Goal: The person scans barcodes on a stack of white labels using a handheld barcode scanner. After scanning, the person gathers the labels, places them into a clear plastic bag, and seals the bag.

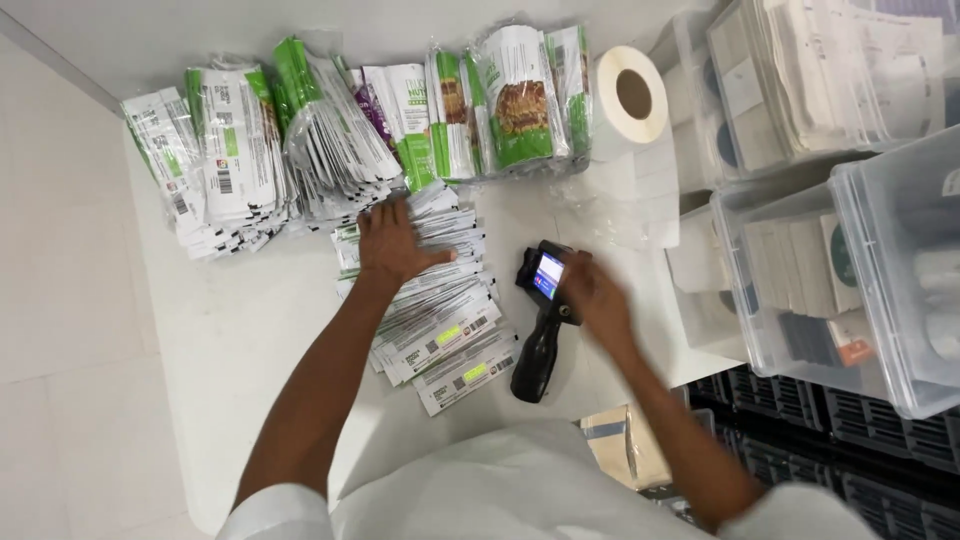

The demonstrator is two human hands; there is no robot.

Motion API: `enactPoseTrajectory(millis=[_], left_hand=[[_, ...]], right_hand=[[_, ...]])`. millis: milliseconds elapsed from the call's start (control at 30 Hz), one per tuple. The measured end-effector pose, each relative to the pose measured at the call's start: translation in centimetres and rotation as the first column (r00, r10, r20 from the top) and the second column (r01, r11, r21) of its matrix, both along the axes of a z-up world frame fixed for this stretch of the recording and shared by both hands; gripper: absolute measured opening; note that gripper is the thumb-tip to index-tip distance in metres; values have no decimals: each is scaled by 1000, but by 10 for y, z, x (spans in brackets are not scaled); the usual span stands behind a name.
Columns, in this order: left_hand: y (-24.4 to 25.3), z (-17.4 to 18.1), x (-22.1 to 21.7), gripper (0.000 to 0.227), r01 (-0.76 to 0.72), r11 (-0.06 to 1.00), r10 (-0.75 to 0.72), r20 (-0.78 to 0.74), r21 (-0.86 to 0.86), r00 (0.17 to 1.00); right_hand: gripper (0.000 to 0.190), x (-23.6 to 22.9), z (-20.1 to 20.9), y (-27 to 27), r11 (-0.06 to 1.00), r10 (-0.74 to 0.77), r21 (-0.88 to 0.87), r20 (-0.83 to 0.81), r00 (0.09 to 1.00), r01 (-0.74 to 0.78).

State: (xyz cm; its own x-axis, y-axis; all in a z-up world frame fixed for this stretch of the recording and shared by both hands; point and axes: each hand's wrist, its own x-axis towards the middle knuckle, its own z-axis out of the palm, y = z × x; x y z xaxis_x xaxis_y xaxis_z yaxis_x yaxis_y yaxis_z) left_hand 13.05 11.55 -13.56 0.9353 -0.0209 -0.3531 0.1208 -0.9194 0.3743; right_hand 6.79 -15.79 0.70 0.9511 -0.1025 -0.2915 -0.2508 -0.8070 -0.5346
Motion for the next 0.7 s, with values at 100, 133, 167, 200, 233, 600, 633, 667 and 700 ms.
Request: enactPoseTrajectory(millis=[100,133,167,200,233,600,633,667,700], left_hand=[[-4,8,9,137,28,999,-22,-186,32,982],[-2,7,10,137,39,999,-32,-191,32,981],[-3,4,10,137,55,994,-34,-211,93,977],[-3,2,9,139,73,986,-36,-230,153,972],[0,-1,8,139,77,985,-39,-231,157,972],[-18,6,-67,137,33,988,-99,-452,-151,886],[-21,-19,-77,137,37,988,-104,-453,-153,885],[-24,-43,-86,110,-41,977,-46,-395,-209,918],[-25,-67,-93,84,-115,956,20,-334,-268,942]], right_hand=[[32,-102,-105,25,479,-250,480,-728,639,735],[32,-117,-142,25,471,-256,477,-731,633,742],[61,-134,-179,22,619,-161,435,-744,648,653],[102,-151,-216,19,747,-65,390,-763,643,538],[102,-144,-209,24,743,-65,393,-764,642,542],[91,-106,-156,78,802,-250,368,-508,824,470],[91,-105,-165,76,801,-255,366,-509,822,474],[93,-104,-174,73,830,-254,333,-490,834,448],[95,-101,-184,72,856,-250,302,-467,848,419]])
